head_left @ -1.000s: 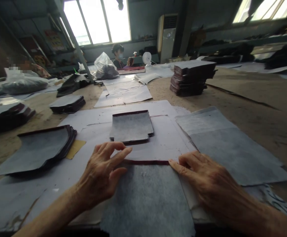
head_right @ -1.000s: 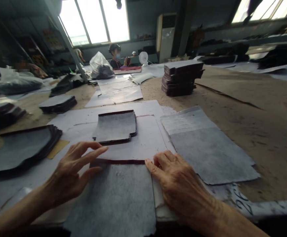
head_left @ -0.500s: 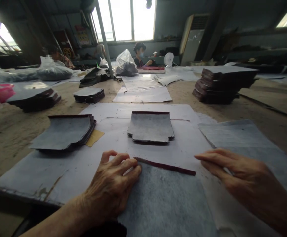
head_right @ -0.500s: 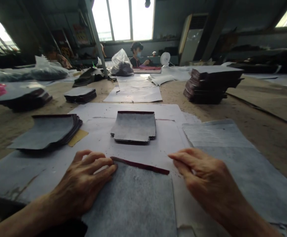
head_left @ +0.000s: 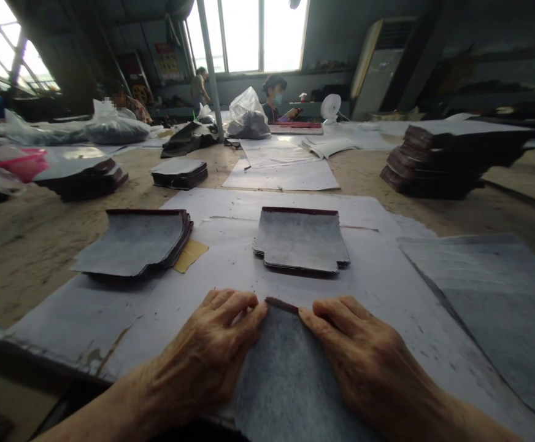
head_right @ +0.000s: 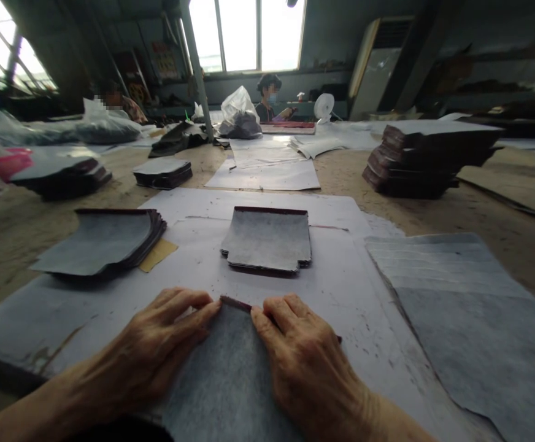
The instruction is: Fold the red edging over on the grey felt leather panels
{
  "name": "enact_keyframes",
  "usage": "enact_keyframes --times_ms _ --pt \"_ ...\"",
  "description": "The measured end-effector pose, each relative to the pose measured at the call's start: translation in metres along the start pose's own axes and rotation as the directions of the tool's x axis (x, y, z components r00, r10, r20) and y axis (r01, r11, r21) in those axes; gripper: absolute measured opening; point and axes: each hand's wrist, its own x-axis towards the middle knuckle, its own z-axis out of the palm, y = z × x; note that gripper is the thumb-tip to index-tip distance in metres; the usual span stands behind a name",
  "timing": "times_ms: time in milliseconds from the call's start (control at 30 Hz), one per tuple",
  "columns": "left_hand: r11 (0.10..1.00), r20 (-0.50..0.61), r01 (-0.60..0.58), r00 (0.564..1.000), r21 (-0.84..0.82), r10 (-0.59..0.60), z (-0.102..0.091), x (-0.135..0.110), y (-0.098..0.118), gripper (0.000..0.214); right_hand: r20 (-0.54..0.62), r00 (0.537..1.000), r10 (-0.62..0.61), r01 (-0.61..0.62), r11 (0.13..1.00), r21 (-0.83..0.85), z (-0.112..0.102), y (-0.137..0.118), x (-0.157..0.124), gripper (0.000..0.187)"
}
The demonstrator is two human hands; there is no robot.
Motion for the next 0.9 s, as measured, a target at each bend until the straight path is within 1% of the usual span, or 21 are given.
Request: enact_keyframes --times_ms 167,300,367,433,567,633,733,900 --pt "0.996 -0.002 -0.066 0.998 0.062 0.066 0.0016 -0.0004 -0.0014 0.035 -0.019 1.0 0.001 -0.001 1.0 -0.015 0.0017 -0.0013 0.0014 0.033" --pt "0.981 -0.036 -0.161 0.986 0.111 0.166 0.002 -0.003 -0.0023 0.035 -0.015 1.0 0.005 -0.006 1.0 -0.024 0.0027 -0.0011 0.001 0.032" --pt "0.973 -0.052 -0.188 0.979 0.131 0.196 0.0019 -0.0033 -0.0025 0.034 -0.006 1.0 0.011 -0.011 1.0 -0.025 0.0025 -0.0013 0.0003 0.032" --pt "0.975 -0.043 -0.174 0.982 0.14 0.182 0.0018 -0.0025 -0.0023 0.034 -0.001 1.0 0.012 -0.012 1.0 -0.028 0.0023 -0.0016 -0.0003 0.032" --pt "0.982 0.03 -0.114 0.993 0.151 0.111 0.0019 0.0007 -0.001 0.036 -0.022 1.0 0.004 -0.005 0.999 -0.032 0.0028 -0.0022 -0.0003 0.033" --pt "0.982 0.043 -0.102 0.994 0.159 0.096 0.002 0.0014 -0.0005 0.036 -0.019 1.0 0.004 -0.005 0.999 -0.036 0.0031 -0.0022 0.0003 0.033" --pt "0.978 0.034 -0.105 0.994 0.177 0.101 0.002 0.001 -0.0004 0.036 -0.01 1.0 0.003 -0.004 0.999 -0.047 0.0031 -0.0017 0.0009 0.033" --pt "0.971 -0.031 -0.159 0.985 0.178 0.167 0.0001 -0.0004 -0.0002 0.034 0.01 1.0 0.007 -0.006 0.997 -0.073 0.0022 -0.0019 0.0012 0.035"
